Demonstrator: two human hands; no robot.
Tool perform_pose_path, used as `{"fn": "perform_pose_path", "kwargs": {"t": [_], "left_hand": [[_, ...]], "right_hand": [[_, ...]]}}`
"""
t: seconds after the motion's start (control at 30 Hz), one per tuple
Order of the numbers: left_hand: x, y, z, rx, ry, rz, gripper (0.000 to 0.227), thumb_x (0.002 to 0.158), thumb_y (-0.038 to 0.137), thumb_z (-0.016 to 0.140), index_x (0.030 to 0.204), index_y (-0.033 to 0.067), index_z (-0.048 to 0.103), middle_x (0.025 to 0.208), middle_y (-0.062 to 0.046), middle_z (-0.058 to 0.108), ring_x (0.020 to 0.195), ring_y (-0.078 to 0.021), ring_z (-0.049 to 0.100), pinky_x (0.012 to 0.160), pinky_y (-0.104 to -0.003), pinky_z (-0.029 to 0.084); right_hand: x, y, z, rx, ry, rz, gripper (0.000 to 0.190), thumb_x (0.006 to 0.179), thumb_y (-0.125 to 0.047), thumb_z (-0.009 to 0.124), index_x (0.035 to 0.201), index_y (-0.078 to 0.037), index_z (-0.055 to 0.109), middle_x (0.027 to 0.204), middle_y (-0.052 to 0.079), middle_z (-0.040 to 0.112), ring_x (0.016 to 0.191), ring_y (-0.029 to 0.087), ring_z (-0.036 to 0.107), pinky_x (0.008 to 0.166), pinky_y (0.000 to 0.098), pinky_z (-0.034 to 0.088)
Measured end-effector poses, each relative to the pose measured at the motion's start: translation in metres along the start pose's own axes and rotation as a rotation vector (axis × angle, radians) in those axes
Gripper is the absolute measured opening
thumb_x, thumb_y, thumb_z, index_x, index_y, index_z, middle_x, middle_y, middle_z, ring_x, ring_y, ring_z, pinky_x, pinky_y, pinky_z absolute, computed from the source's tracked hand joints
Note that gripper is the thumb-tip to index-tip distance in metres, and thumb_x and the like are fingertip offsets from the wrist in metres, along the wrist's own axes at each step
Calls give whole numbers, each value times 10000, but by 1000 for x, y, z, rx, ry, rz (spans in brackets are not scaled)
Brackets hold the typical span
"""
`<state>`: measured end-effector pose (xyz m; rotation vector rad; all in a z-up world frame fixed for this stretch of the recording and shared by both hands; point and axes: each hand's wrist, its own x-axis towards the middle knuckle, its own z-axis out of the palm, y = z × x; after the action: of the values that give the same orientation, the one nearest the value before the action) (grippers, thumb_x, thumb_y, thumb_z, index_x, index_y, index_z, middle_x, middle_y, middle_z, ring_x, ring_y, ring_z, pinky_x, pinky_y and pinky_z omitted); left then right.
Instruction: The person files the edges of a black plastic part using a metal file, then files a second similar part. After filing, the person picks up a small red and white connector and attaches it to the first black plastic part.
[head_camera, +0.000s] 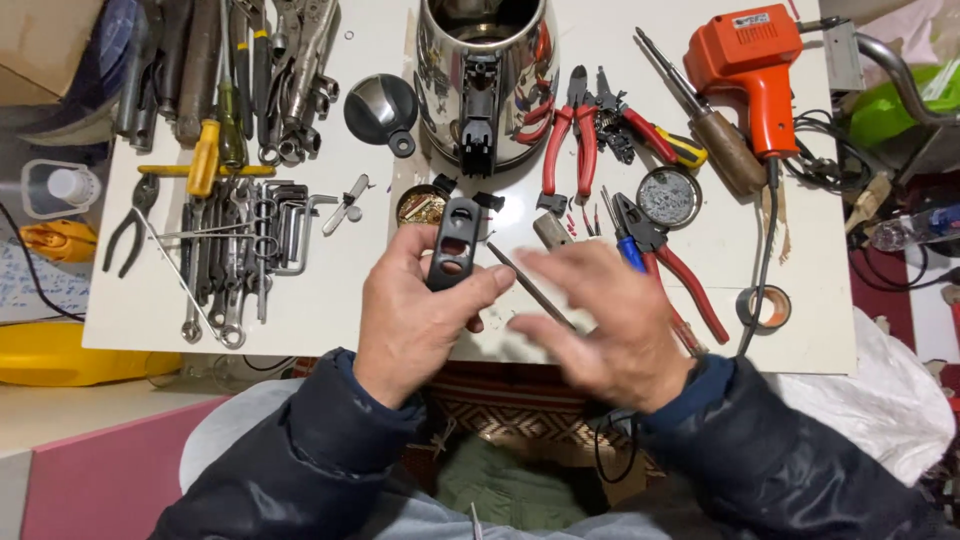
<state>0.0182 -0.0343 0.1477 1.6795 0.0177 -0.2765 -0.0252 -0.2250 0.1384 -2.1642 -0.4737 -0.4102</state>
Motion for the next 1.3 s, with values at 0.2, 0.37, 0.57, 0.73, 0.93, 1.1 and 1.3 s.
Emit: {"fn": "perform_pose_path", "kwargs": {"t": [0.2, 0.37, 0.57, 0.73, 0.93, 1.1, 1.3], "left_hand": [[-4, 2, -5, 18, -39, -20, 344, 779, 103, 821, 1051, -12, 644, 641, -55, 692, 471, -115, 592, 415, -217, 456], [-3, 4, -12, -67, -75, -32, 276, 934, 189, 629, 1101, -31, 624, 705, -113, 713, 492, -125, 572, 433, -225, 478], [-1, 6, -16, -151, -44, -60, 243, 988, 196, 542, 1055, -18, 639, 699, -105, 698, 525, -118, 553, 490, -212, 452], [1, -1, -18, -223, -128, -19, 216, 966, 116, 553, 1121, -27, 598, 802, -115, 684, 663, -148, 583, 618, -245, 514], [0, -1, -18, -59, -238, 90, 391, 899, 132, 647, 1246, -33, 576, 935, -124, 784, 766, -178, 745, 696, -269, 620], [-3, 3, -16, -164, -217, 4, 402, 869, 71, 699, 1253, -20, 625, 939, -122, 793, 794, -149, 731, 734, -237, 585], [-1, 2, -17, 32, -213, 99, 423, 885, 200, 673, 1274, 42, 621, 815, -28, 729, 684, -126, 679, 606, -250, 546]], "right_hand": [[8, 16, -18, -295, -16, 15, 82, 839, -6, 733, 909, -49, 728, 870, 69, 699, 653, 161, 593, 572, 273, 484], [3, 71, -46, -407, -100, 373, 159, 852, -66, 744, 988, 8, 781, 898, 135, 751, 662, 242, 652, 633, 338, 525], [-7, 101, -39, -640, -295, 461, 221, 842, -186, 778, 1044, -95, 788, 836, 84, 698, 683, 252, 649, 693, 391, 542], [-14, 116, -20, -763, -383, 379, 272, 853, -282, 796, 1094, -164, 754, 906, 42, 670, 678, 203, 637, 655, 378, 581], [-13, 122, -8, -785, -376, 274, 176, 923, -245, 729, 1091, -201, 757, 891, 46, 598, 646, 215, 624, 594, 357, 565], [-14, 130, -11, -841, -388, 213, 199, 893, -174, 719, 1091, -178, 723, 979, 32, 646, 640, 202, 631, 589, 350, 582], [25, 67, -52, -78, -301, 830, 237, 880, -113, 733, 1108, -51, 744, 794, 93, 658, 666, 190, 566, 600, 316, 453]]}}
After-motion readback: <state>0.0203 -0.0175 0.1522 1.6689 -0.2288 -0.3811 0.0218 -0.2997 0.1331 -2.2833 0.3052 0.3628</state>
